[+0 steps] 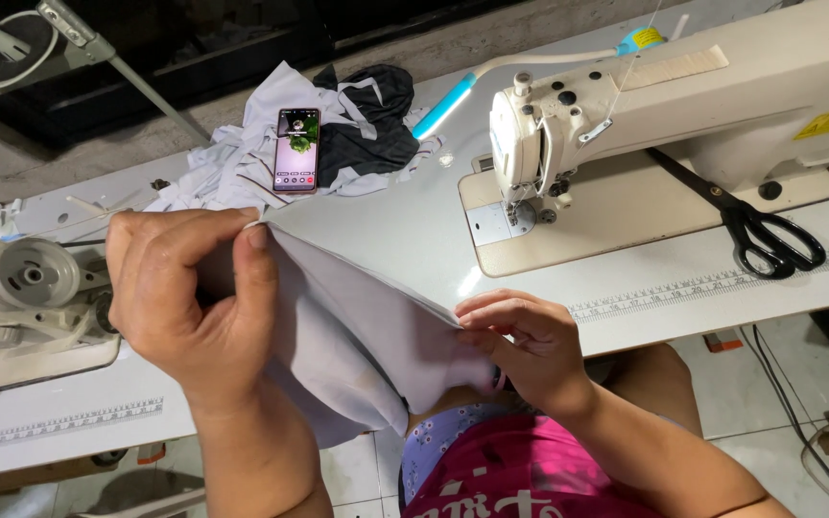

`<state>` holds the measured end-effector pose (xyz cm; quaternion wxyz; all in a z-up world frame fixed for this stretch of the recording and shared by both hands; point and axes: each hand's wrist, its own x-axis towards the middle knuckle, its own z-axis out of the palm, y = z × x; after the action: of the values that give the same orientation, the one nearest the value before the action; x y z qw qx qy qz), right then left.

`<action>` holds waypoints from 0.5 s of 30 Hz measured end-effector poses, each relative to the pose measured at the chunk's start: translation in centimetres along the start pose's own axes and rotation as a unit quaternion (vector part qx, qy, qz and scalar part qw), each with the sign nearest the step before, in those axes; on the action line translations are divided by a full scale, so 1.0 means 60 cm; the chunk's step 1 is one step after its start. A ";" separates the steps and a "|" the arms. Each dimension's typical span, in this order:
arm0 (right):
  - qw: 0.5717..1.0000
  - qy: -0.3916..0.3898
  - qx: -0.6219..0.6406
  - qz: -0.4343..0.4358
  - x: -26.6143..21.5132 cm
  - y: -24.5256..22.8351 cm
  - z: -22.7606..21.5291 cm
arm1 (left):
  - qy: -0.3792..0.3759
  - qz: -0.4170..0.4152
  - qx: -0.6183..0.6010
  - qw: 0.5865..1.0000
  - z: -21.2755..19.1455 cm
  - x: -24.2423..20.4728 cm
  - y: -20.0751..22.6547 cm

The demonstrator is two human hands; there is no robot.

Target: The person uses shears to cut a large piece of light-colored fabric on a worktable. After cutting, the person folds the fabric and positions it under the sewing machine needle.

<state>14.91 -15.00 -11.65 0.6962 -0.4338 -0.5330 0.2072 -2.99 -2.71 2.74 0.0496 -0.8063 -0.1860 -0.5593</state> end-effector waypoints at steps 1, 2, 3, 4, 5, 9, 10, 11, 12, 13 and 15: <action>1.000 0.006 -0.001 0.002 0.000 0.001 0.000 | 0.002 0.001 -0.002 1.000 0.000 0.000 -0.001; 1.000 0.012 -0.003 0.003 -0.001 0.002 0.000 | 0.003 0.002 -0.005 1.000 0.000 -0.001 -0.002; 1.000 0.012 -0.003 0.003 -0.002 0.004 0.000 | 0.003 0.002 -0.005 1.000 0.000 -0.001 -0.002; 1.000 0.017 -0.007 0.008 -0.003 0.006 0.000 | 0.003 0.003 -0.005 1.000 0.000 0.000 -0.001; 1.000 0.022 -0.010 0.014 -0.004 0.008 0.000 | 0.003 0.004 -0.005 1.000 0.000 0.000 0.000; 0.998 0.040 -0.027 0.027 -0.009 0.014 0.000 | 0.003 0.006 -0.007 1.000 -0.001 0.000 -0.001; 0.997 0.047 -0.043 0.038 -0.012 0.016 -0.001 | 0.004 0.002 -0.006 1.000 -0.001 0.000 -0.001; 0.996 0.053 -0.059 0.049 -0.014 0.019 -0.002 | 0.005 -0.001 -0.005 1.000 -0.001 -0.001 -0.001; 0.996 0.053 -0.059 0.048 -0.014 0.019 -0.001 | 0.005 -0.001 -0.006 1.000 -0.001 -0.001 -0.002; 0.995 0.054 -0.065 0.059 -0.014 0.019 -0.001 | 0.004 -0.001 -0.005 1.000 -0.002 -0.001 -0.002; 0.994 0.054 -0.071 0.070 -0.014 0.018 -0.001 | 0.003 -0.001 -0.005 1.000 -0.002 -0.002 -0.002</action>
<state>14.88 -15.06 -13.03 0.6757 -0.5286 -0.4761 0.1932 -3.19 -2.66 2.65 0.0459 -0.8045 -0.1840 -0.5629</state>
